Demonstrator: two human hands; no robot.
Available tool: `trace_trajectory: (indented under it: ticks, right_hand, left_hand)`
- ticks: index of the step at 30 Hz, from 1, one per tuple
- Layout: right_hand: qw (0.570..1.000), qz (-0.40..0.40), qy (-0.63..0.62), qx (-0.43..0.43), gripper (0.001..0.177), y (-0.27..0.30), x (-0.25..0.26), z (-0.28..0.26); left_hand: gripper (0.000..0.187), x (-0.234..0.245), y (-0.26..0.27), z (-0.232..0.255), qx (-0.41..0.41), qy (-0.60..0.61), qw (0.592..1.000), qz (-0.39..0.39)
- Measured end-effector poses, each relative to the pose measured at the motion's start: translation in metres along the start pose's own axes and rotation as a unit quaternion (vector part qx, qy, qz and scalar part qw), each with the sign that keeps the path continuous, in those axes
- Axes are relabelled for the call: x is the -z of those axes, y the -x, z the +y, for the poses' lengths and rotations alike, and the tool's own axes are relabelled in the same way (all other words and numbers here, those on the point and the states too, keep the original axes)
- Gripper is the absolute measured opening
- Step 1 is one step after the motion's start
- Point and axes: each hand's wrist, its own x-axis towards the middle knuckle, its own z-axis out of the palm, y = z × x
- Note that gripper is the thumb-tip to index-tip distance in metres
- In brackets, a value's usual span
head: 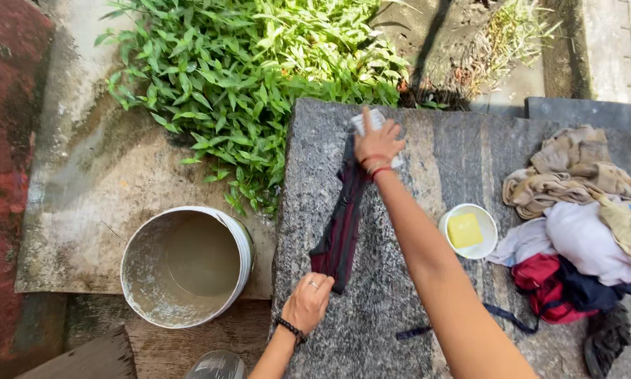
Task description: The person washes clothing by hand, applying soap from a bowl to various garments on a stone surface and scrubbing them with a small brush before rinsing them in a bucket of water.
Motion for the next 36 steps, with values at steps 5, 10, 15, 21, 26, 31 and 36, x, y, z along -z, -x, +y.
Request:
trace_trajectory:
  ticks: [5,10,15,21,26,31,36]
  right_hand:
    - [0.983,0.015,-0.002,0.185,0.079,0.159,0.034,-0.011]
    - [0.991,0.007,-0.031,0.127,0.059,0.097,0.002,0.003]
    - [1.000,0.015,-0.022,0.000,0.054,-0.017,0.013,0.025]
    - [0.948,-0.015,-0.073,0.310,0.074,0.194,0.038,-0.018]
    - [0.996,0.024,0.053,0.072,0.065,0.014,-0.015,-0.012]
    - [0.963,-0.096,-0.166,-0.191,0.064,-0.019,-0.011,0.023]
    - [0.931,0.113,-0.348,-0.023,0.061,0.085,0.038,0.080]
  left_hand:
    - [0.024,0.006,-0.002,0.007,0.025,0.012,0.999,-0.033]
    - [0.029,0.003,0.005,0.004,0.011,0.006,1.000,-0.029]
    - [0.030,0.009,0.013,0.001,0.015,0.005,0.999,-0.031]
    - [0.020,0.001,0.006,-0.002,0.021,-0.009,0.998,-0.052]
    - [0.027,-0.003,0.005,-0.002,0.020,-0.018,0.999,-0.027]
    - [0.026,-0.010,0.008,-0.008,-0.002,-0.020,1.000,-0.006]
    - [0.018,-0.016,-0.030,0.015,0.064,-0.025,0.997,0.046]
